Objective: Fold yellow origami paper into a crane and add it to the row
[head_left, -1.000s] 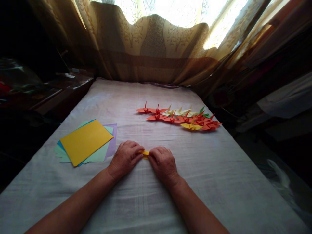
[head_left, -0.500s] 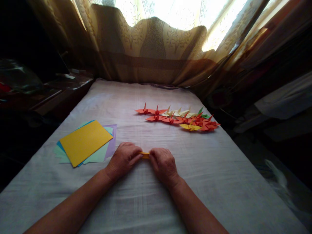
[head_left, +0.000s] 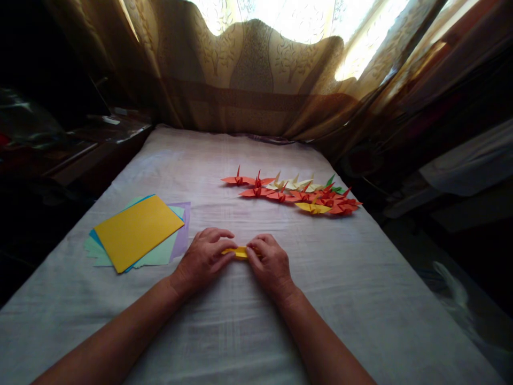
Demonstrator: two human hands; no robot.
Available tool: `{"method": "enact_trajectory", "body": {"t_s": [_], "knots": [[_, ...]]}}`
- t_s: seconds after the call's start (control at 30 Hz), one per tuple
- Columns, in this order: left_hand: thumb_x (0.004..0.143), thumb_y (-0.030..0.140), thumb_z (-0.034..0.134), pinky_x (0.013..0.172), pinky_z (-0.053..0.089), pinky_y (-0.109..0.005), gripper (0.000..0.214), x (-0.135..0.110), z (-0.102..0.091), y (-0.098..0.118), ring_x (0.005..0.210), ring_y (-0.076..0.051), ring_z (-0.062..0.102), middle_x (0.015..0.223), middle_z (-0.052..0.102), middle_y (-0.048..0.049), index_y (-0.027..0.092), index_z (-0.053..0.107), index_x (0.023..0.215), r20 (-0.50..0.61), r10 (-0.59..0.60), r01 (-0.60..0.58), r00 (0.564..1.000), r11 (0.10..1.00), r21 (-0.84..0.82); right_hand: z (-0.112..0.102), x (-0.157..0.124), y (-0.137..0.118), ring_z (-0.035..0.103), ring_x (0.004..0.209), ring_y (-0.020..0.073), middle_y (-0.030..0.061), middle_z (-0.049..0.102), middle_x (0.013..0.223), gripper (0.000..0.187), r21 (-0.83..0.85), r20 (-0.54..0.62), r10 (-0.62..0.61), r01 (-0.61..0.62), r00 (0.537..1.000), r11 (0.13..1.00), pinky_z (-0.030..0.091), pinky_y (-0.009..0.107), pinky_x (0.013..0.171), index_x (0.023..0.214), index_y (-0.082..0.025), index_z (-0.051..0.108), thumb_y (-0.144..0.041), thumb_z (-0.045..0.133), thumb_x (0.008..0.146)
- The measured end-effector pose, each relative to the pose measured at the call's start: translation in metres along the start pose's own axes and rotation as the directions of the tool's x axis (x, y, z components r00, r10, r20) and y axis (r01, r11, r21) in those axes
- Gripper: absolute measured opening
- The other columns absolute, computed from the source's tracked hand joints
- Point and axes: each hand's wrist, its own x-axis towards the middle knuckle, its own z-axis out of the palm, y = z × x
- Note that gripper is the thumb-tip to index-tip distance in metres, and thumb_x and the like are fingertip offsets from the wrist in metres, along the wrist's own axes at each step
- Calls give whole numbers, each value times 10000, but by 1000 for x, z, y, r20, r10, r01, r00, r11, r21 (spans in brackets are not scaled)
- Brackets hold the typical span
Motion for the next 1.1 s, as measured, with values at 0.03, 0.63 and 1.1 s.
{"method": "enact_trajectory", "body": {"t_s": [0.03, 0.63, 1.1], "knots": [[914, 265, 602, 950, 423, -394, 137, 1, 0, 1, 1038, -225, 608, 1091, 708, -56, 241, 711, 992, 30, 36, -36, 999, 999, 6, 1, 0, 1, 625, 809, 167, 36, 649, 890, 129, -17, 1, 0, 0, 1000, 1000, 503, 275, 766, 803, -232, 686, -185, 590, 875], [923, 274, 579, 863, 401, -383, 148, 7, 7, 2, 878, -207, 619, 878, 731, -36, 226, 715, 893, 63, -23, 18, 998, 997, 81, -10, 3, 10, 606, 809, 171, 18, 695, 834, 96, -191, 131, -217, 240, 967, 952, 421, 290, 756, 879, -257, 732, -207, 650, 886], [956, 252, 561, 803, 455, -359, 203, -5, 6, -5, 857, -210, 606, 917, 693, -51, 256, 712, 1091, 85, 157, -171, 984, 963, 207, -20, -2, 2, 611, 808, 172, 20, 715, 905, 192, -248, 201, -268, 313, 942, 917, 431, 292, 763, 958, -266, 740, -158, 623, 850]]}}
